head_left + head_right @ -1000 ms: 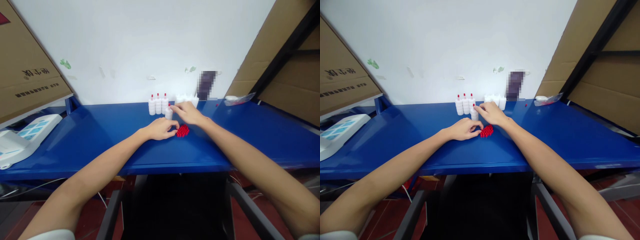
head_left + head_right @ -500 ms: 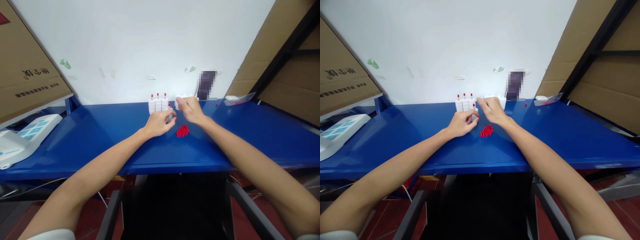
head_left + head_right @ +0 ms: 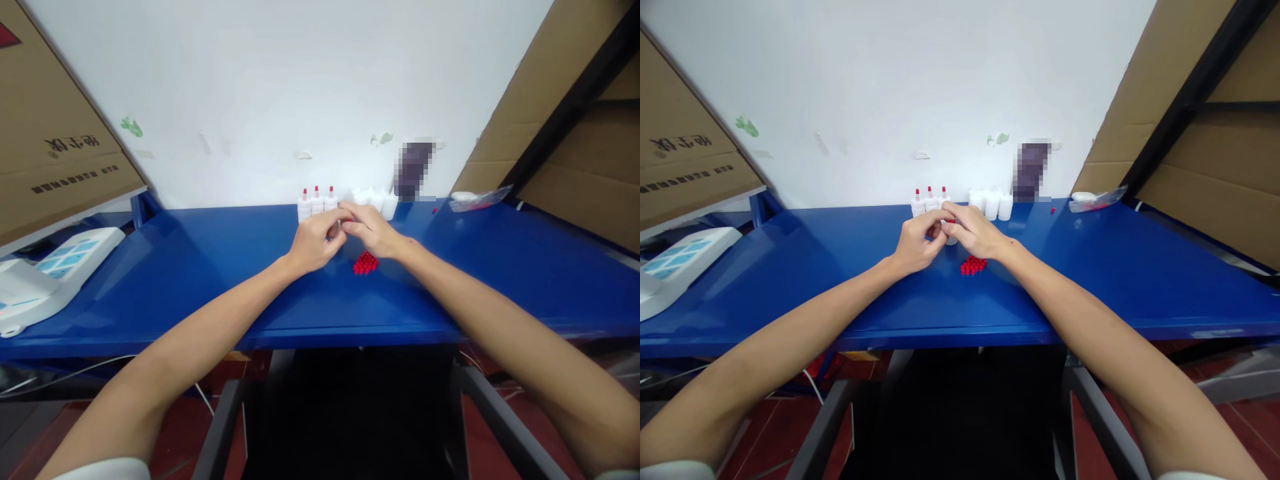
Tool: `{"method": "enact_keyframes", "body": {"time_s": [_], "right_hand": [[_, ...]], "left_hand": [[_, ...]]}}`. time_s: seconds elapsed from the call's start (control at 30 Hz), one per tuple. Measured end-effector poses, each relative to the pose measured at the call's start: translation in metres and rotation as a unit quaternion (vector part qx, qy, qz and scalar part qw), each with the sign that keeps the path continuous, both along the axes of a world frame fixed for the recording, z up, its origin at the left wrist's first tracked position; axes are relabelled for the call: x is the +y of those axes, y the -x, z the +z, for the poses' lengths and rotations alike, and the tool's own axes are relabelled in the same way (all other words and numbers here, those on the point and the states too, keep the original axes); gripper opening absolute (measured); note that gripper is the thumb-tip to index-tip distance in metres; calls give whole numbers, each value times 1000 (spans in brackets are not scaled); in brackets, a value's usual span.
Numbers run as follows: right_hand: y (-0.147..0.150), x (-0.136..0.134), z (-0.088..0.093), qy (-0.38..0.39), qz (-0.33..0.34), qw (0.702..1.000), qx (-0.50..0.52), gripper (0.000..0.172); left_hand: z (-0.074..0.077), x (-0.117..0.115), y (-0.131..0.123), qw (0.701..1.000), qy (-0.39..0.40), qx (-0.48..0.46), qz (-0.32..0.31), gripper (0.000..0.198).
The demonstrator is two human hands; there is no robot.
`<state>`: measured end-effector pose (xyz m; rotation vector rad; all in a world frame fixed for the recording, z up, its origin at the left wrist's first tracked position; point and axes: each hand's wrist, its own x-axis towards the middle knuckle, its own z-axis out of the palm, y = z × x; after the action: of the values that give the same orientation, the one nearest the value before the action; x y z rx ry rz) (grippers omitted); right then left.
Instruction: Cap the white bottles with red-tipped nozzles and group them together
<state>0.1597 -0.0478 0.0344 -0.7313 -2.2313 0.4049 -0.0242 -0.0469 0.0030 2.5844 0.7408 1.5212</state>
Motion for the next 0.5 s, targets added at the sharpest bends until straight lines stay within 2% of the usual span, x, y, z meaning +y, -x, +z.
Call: {"method": "enact_keyframes", "body": {"time_s": [0.17, 0.33, 0.5], "right_hand": [[0, 1, 0, 14, -11, 1000, 6, 9], [1, 3, -2, 12, -16, 1000, 5, 4], [2, 2, 0, -11, -17, 1000, 8, 8]], "left_hand": [[-4, 4, 0, 1000, -9, 21, 10, 19], [-9, 9, 3, 999, 8, 39, 8, 21], [-9, 11, 5, 998, 32, 46, 11, 24]]}}
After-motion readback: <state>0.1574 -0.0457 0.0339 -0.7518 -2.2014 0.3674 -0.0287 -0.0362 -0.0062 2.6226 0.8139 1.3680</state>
